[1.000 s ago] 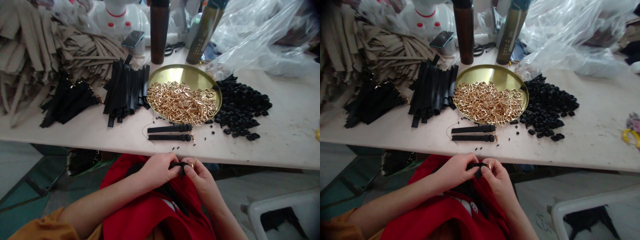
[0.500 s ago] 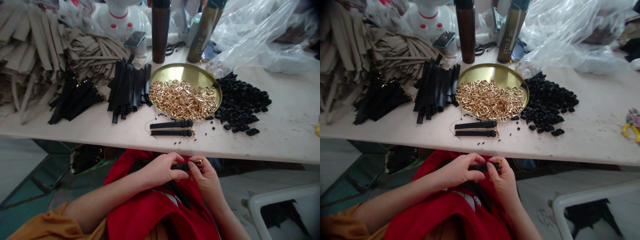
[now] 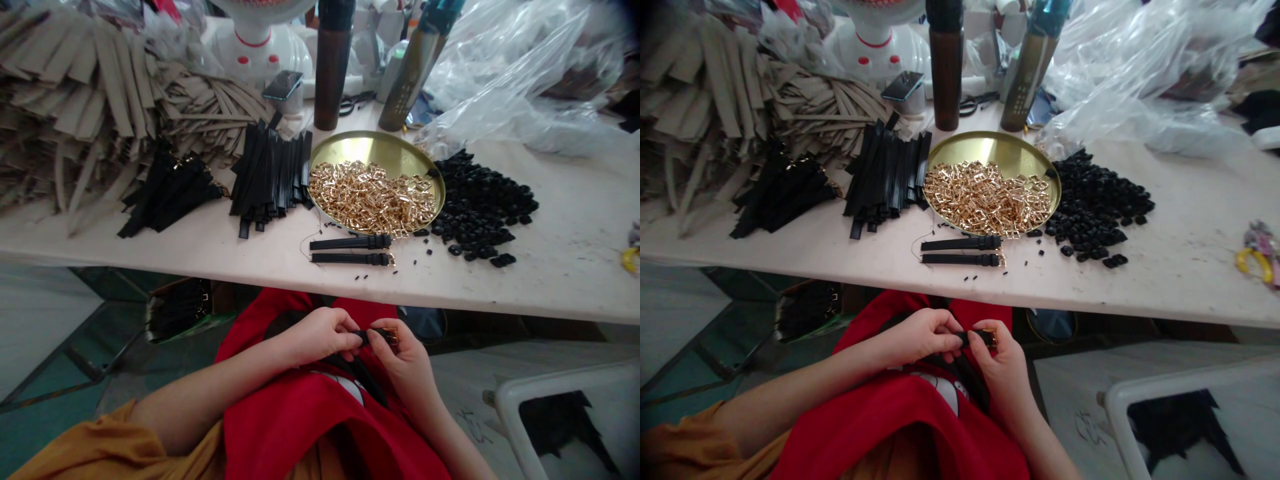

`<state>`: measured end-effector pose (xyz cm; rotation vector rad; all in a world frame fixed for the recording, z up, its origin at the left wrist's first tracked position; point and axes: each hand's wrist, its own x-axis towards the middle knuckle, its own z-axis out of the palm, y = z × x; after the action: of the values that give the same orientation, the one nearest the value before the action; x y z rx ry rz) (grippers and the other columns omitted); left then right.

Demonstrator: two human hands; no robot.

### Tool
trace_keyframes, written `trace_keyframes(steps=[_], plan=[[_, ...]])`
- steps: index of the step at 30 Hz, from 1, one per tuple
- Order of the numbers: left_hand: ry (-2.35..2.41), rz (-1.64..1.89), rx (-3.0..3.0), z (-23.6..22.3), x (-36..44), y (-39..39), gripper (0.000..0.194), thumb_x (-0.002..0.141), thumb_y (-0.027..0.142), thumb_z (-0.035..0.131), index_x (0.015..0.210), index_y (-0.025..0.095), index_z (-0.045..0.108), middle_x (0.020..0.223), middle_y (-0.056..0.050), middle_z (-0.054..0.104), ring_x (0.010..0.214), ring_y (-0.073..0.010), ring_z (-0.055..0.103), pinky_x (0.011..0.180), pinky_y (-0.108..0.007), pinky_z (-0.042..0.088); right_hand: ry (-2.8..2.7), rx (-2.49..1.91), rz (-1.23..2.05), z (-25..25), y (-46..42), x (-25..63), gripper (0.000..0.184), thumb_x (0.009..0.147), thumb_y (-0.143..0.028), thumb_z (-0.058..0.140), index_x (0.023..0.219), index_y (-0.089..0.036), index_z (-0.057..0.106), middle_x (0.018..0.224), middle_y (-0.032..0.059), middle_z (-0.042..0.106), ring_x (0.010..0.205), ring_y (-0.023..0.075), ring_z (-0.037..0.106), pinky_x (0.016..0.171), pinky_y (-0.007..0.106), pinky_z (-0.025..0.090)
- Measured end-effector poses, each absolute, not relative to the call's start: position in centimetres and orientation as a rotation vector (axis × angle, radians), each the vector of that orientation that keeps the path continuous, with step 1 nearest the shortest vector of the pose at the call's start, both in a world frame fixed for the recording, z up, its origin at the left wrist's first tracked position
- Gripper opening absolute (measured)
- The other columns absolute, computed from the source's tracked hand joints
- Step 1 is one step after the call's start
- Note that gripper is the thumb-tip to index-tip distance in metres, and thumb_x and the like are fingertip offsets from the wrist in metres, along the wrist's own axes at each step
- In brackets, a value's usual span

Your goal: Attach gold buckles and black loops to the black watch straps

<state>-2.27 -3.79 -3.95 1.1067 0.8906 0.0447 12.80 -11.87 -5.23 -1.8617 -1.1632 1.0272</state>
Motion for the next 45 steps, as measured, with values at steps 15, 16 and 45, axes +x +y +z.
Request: trace_keyframes(steps=[15,16,45], plan=[[0.59,-0.243,0.895,-4.2,-5.9,-2.8,0.021,0.07,0.031,0.062,0.083,0.015,0.06,0.067,0.001,0.065,0.067,-0.0121,0.06,0.068,-0.024,0.044,-1.078,-1.602,1.686,-5.8,-13.5,11.9,0.018,0.077,-0.038,0.051,0.076,-0.02,0.048,0.057,-0.0049,0.048,0.05,0.0097,0.043,0.049,0.022,0.036],[0.59,-0.233,0.898,-4.4,-5.9,-2.8,0.025,0.067,0.034,0.066,0.08,0.015,0.059,0.065,0.001,0.064,0.066,-0.0121,0.06,0.068,-0.024,0.044,-1.028,-1.581,1.708,-5.8,-13.5,11.8,0.02,0.077,-0.039,0.052,0.077,-0.02,0.048,0.056,-0.0053,0.047,0.049,0.0095,0.043,0.049,0.022,0.036],[0.887,0.009,0.538,-6.2,-3.4,-6.7,0.02,0.064,0.028,0.067,0.068,0.011,0.058,0.059,0.001,0.06,0.048,-0.0047,0.053,0.05,-0.016,0.039,-0.586,-1.497,1.511,-8.6,-14.3,10.6,0.036,0.069,-0.051,0.06,0.074,-0.021,0.041,0.045,-0.0097,0.044,0.038,0.006,0.036,0.039,0.019,0.027]])
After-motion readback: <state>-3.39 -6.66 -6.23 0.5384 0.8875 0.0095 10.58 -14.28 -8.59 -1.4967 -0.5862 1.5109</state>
